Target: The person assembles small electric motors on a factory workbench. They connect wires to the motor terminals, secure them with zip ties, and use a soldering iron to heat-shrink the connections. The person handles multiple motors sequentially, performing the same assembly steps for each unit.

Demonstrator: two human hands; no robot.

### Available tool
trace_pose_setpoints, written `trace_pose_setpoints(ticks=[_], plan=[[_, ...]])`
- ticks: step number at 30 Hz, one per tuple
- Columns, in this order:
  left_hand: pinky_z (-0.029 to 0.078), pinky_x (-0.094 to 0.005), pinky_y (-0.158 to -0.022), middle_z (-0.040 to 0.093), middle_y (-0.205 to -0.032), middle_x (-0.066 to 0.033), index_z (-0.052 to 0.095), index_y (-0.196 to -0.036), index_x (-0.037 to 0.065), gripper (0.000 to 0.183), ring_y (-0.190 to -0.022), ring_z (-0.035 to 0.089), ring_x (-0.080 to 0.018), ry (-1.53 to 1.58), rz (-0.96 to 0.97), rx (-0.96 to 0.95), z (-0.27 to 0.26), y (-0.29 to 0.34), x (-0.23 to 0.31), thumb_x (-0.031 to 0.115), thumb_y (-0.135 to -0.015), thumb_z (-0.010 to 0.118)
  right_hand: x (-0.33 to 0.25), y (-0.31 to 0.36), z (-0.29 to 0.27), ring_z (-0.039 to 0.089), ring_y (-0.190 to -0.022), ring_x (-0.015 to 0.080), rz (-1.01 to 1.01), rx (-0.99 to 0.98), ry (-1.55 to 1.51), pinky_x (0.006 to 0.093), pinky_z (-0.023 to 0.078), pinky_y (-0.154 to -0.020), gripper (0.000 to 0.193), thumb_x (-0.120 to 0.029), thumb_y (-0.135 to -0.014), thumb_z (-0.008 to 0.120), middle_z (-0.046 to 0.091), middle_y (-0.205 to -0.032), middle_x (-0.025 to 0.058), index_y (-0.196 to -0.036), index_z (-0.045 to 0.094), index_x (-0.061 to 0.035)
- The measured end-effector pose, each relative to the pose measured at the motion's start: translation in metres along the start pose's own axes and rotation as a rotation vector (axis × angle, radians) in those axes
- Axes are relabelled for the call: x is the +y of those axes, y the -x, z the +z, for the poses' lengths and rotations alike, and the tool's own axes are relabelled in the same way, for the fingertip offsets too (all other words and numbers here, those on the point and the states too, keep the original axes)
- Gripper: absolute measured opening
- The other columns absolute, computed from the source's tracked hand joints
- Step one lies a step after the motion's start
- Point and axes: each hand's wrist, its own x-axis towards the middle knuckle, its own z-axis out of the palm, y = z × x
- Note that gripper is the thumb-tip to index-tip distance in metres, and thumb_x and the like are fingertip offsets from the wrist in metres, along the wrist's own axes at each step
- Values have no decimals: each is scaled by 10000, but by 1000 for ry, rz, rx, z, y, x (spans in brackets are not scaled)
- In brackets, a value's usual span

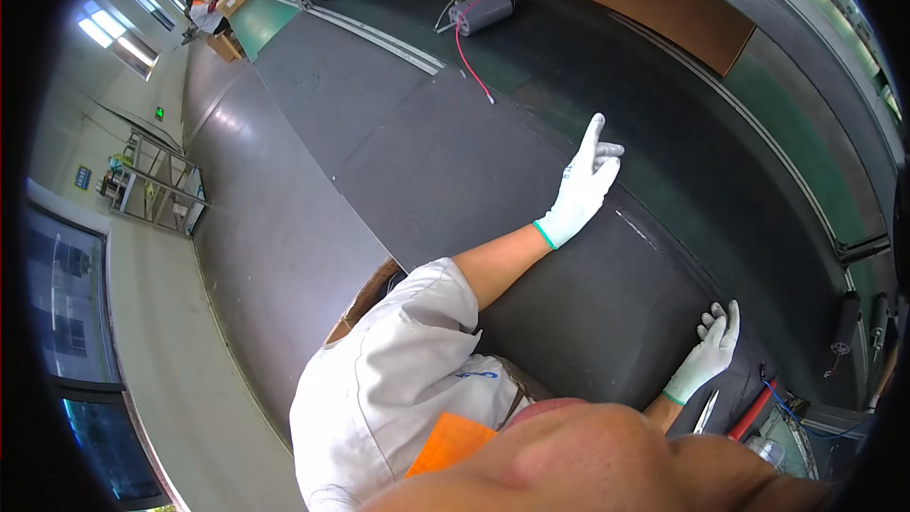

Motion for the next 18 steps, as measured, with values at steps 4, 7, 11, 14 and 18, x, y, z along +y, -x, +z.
trace_pose_setpoints(ticks=[4, 7, 11, 14, 18], plan=[[483, -339, -1021, 624, -1305, -172, 135, -1644, 89, 744, -1144, 633, -204, 41, 66, -21, -1, -2, -10, 134, -1027, 548, 4, -2, -1, 641, -877, 80, 6, -8, 9, 219, 499, -747, 385, -100, -1058, 502, 716, -1132, 77, -1427, 565, -7], [488, -335, -1014, 628, -1295, -171, 152, -1641, 83, 733, -1124, 635, -198, 33, 51, -23, 4, -3, -8, 128, -1027, 550, 3, -3, -2, 639, -875, 74, 13, 3, 7, 215, 499, -743, 387, -86, -1053, 502, 719, -1135, 82, -1427, 565, -6], [496, -332, -1003, 625, -1306, -162, 178, -1635, 81, 723, -1147, 633, -207, -82, 140, -30, 12, 0, 11, 76, -1014, 547, 0, -6, 0, 626, -854, 61, 24, -4, -50, 204, 497, -735, 381, -69, -1049, 495, 715, -1117, 70, -1415, 567, 11], [483, -355, -1055, 600, -1345, -167, 155, -1644, 94, 747, -1214, 619, -228, 12, 150, -134, 22, 20, 25, 20, -998, 523, -8, -3, 9, 624, -842, 62, 16, -18, -15, 204, 500, -723, 379, -59, -1040, 506, 717, -1072, 58, -1404, 572, 22], [466, -378, -1085, 580, -1367, -174, 102, -1646, 78, 752, -1214, 615, -241, 289, 294, -229, 65, 9, 77, 55, -1030, 533, -3, -10, 6, 627, -845, 63, 31, -5, -49, 207, 501, -734, 376, -64, -1046, 511, 719, -1075, 63, -1408, 572, 17]])
